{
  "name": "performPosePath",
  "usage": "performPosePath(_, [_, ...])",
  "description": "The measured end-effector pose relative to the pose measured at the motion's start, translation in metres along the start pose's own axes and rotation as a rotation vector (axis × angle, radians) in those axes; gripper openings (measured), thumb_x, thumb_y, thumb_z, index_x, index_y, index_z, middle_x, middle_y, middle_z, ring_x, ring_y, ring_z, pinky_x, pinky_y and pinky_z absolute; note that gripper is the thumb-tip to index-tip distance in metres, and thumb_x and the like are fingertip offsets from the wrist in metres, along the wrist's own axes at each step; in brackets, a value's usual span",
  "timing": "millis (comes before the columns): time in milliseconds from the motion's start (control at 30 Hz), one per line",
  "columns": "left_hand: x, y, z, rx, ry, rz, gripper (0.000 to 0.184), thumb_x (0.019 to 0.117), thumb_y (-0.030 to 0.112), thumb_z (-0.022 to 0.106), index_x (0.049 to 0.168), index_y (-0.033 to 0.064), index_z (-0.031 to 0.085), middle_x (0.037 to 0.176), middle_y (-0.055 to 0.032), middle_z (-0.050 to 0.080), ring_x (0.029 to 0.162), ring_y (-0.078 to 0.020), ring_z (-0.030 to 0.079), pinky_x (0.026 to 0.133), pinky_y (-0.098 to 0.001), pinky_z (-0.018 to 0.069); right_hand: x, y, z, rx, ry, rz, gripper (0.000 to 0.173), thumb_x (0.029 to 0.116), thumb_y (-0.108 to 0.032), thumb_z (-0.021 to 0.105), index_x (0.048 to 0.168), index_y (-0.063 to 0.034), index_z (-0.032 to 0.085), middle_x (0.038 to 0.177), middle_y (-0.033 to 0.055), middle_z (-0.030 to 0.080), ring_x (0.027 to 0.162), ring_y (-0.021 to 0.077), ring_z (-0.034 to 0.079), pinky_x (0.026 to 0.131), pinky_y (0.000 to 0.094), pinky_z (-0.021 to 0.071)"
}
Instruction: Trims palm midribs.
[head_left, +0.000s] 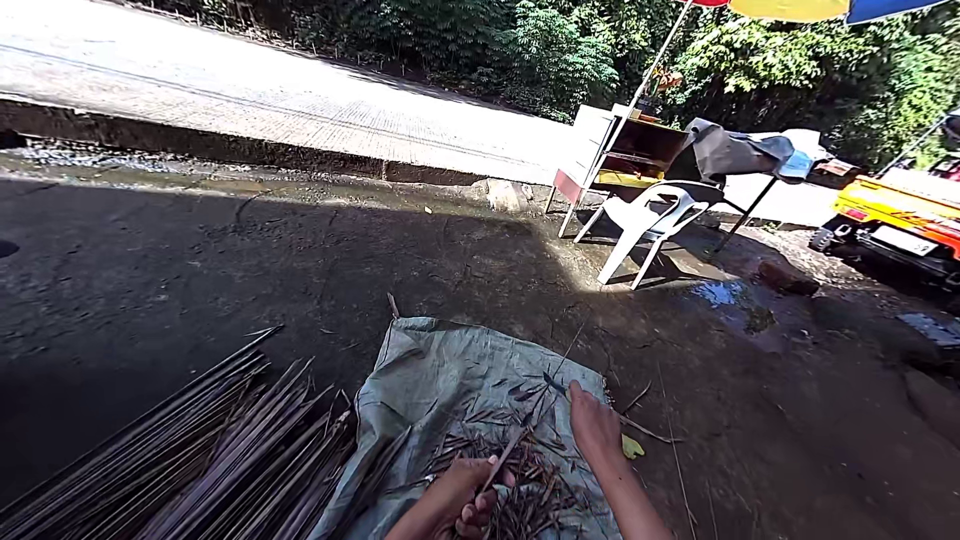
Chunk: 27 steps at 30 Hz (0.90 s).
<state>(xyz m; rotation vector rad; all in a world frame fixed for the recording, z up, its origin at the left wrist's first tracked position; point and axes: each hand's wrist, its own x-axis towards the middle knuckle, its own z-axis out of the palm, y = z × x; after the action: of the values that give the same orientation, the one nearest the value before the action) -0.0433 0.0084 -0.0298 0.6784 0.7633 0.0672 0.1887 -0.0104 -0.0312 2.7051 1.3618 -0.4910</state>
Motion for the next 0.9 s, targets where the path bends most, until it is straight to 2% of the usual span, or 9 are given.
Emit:
performPosePath(67, [-0.001, 0.000, 0.000, -0.039, 0.001, -0.015, 0.038, 0.1142, 0.022, 0.021, 0.093, 0.0118, 0.050, 0.050, 0.0105, 0.033, 0.034, 0.0049, 0.027, 0.033, -0.0099, 0.0237, -0.007, -0.002, -0.004, 0.089, -0.027, -0.053, 0.033, 0.1083, -0.011, 0.044, 0.138, -0.0045, 0.057, 0.120, 0.0239, 0.070, 0.114, 0.0417, 0.067, 0.094, 0.0573, 0.0512])
performPosePath(167, [0.001, 0.004, -0.001, -0.107, 0.027, -0.023, 0.036, 0.1135, 0.020, 0.020, 0.087, 0.0144, 0.044, 0.050, 0.0103, 0.032, 0.034, 0.0053, 0.025, 0.033, -0.0096, 0.0226, -0.034, -0.023, 0.002, 0.238, -0.146, -0.325, 0.031, 0.1072, -0.012, 0.046, 0.132, -0.0007, 0.061, 0.110, 0.0265, 0.070, 0.106, 0.0438, 0.068, 0.091, 0.0591, 0.0517])
performPosePath(233, [0.003, 0.006, -0.002, -0.167, 0.044, -0.016, 0.036, 0.1136, 0.021, 0.020, 0.086, 0.0152, 0.042, 0.050, 0.0102, 0.032, 0.034, 0.0052, 0.025, 0.032, -0.0097, 0.0224, -0.053, -0.037, 0.009, 0.247, -0.220, -0.473, 0.029, 0.1064, -0.012, 0.046, 0.128, 0.0012, 0.062, 0.107, 0.0267, 0.070, 0.104, 0.0437, 0.068, 0.091, 0.0600, 0.0510])
performPosePath(267, [0.003, 0.008, -0.002, -0.196, 0.041, -0.019, 0.037, 0.1135, 0.022, 0.019, 0.085, 0.0157, 0.041, 0.050, 0.0104, 0.032, 0.034, 0.0056, 0.024, 0.032, -0.0093, 0.0220, -0.057, -0.042, 0.009, 0.210, -0.249, -0.489, 0.029, 0.1069, -0.012, 0.046, 0.128, 0.0014, 0.062, 0.109, 0.0271, 0.070, 0.106, 0.0441, 0.067, 0.092, 0.0604, 0.0504])
performPosePath(367, [0.004, 0.010, -0.002, -0.300, 0.020, -0.059, 0.038, 0.1131, 0.021, 0.018, 0.083, 0.0156, 0.041, 0.049, 0.0108, 0.031, 0.032, 0.0068, 0.025, 0.031, -0.0086, 0.0215, -0.054, -0.045, 0.005, 0.067, -0.253, -0.453, 0.030, 0.1074, -0.012, 0.046, 0.133, -0.0002, 0.058, 0.115, 0.0268, 0.069, 0.113, 0.0442, 0.066, 0.094, 0.0600, 0.0502])
performPosePath(600, [0.004, 0.015, -0.003, -0.494, -0.135, -0.125, 0.038, 0.1102, 0.018, 0.015, 0.082, 0.0162, 0.041, 0.049, 0.0119, 0.034, 0.031, 0.0086, 0.027, 0.030, -0.0065, 0.0245, -0.023, -0.032, -0.002, 0.055, -0.190, -0.315, 0.037, 0.1070, -0.008, 0.045, 0.143, -0.0053, 0.053, 0.125, 0.0251, 0.067, 0.118, 0.0438, 0.065, 0.096, 0.0599, 0.0498])
performPosePath(900, [-0.011, 0.009, -0.001, -0.649, -0.309, -0.250, 0.037, 0.1050, 0.009, 0.013, 0.087, 0.0122, 0.045, 0.052, 0.0118, 0.041, 0.032, 0.0102, 0.035, 0.031, -0.0044, 0.0306, 0.011, 0.007, -0.014, 0.272, -0.086, -0.018, 0.037, 0.1102, -0.017, 0.043, 0.145, -0.0084, 0.052, 0.127, 0.0237, 0.067, 0.120, 0.0419, 0.064, 0.097, 0.0585, 0.0503])
